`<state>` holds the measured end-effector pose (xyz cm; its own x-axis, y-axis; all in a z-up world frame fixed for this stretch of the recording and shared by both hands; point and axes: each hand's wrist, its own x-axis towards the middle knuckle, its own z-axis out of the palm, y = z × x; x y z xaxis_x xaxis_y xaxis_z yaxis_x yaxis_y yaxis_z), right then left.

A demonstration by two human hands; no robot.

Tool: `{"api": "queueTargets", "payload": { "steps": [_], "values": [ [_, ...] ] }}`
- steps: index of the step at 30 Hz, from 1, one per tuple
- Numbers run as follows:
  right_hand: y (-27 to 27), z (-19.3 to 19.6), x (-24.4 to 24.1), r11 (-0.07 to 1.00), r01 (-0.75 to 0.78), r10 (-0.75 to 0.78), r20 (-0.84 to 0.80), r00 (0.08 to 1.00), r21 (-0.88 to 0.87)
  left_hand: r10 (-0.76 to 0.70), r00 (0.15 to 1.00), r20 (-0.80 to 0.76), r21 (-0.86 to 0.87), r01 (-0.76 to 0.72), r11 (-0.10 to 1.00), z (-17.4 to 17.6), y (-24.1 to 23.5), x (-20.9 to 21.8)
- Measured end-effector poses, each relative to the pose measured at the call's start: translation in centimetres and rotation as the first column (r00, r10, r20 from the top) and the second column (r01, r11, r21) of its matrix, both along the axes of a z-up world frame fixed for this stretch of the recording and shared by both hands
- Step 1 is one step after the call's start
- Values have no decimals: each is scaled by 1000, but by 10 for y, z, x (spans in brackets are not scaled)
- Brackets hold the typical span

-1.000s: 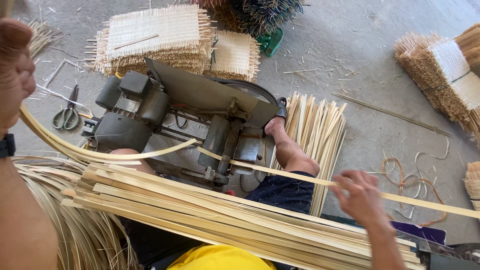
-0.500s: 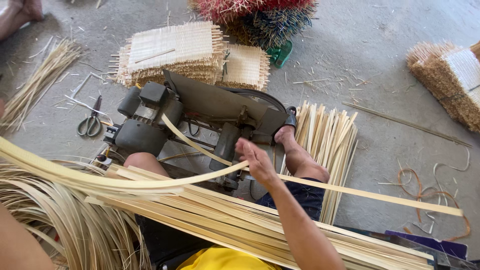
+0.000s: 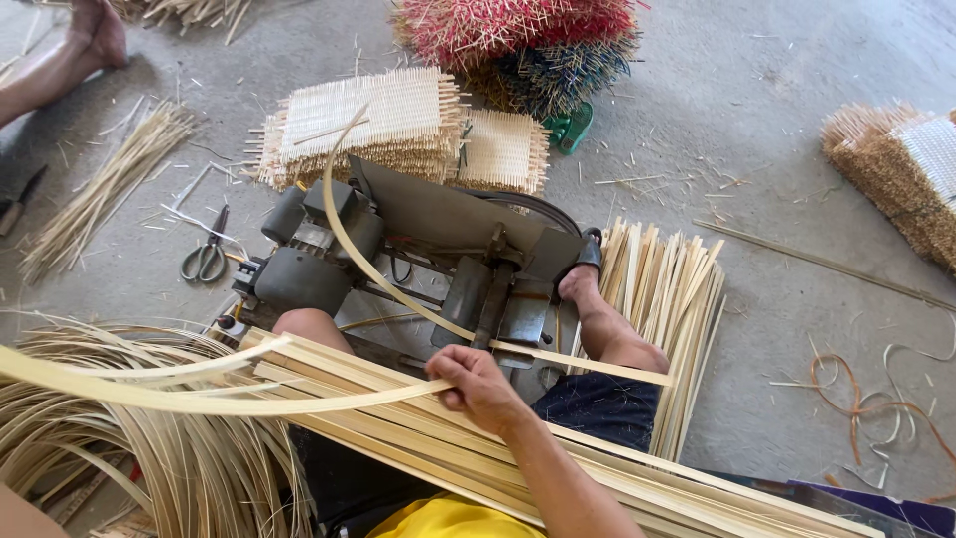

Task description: The person feeds long bamboo strips into a splitting machine, guiding them through the blades to produce thin, flexible strips. The person collects the processed strips into a pile on the floor.

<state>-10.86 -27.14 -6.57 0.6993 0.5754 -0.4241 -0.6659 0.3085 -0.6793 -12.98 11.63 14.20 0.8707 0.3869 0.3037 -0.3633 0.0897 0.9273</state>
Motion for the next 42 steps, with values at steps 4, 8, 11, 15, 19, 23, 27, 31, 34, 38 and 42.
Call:
{"api": "queueTargets", "payload": {
  "steps": [4,8,11,15,19,23,27,31,34,38,42],
  "values": [
    [48,15,-10,996,-91,90,155,984,3,-53,999,7,-35,53,998,6,-14,-18],
    [82,16,-17,986,-100,101,7,995,137,-141,990,-15,-58,140,988,-4,-22,-42],
    [94,13,-16,974,-225,224,-17,974,-15,-190,982,-2,-20,190,982,-16,-14,-59],
    [92,5,-1,865,-87,209,197,958,-494,-394,912,116,-222,411,884,-32,9,-77],
    [90,-2,60,550,339,248,537,806,-763,-98,995,35,-267,104,958,-26,13,-94],
    [105,-26,93,424,239,458,434,776,-874,30,999,-29,-158,-34,987,-6,-6,-97],
    [124,-61,121,373,298,520,464,718,-879,111,989,-96,-40,-115,993,7,-25,-96],
    [119,-95,140,344,269,625,433,650,-900,69,989,-128,-157,-89,984,9,-32,-89],
    [127,-111,137,338,159,717,363,595,-928,89,989,-117,-93,-100,991,5,-35,-81],
    [142,-129,113,249,212,820,322,474,-945,100,992,-78,-119,-109,987,-6,-33,-76],
    [147,-131,102,105,315,916,215,339,-943,135,985,-107,-133,-149,980,-15,-24,-85]
  ]
}}
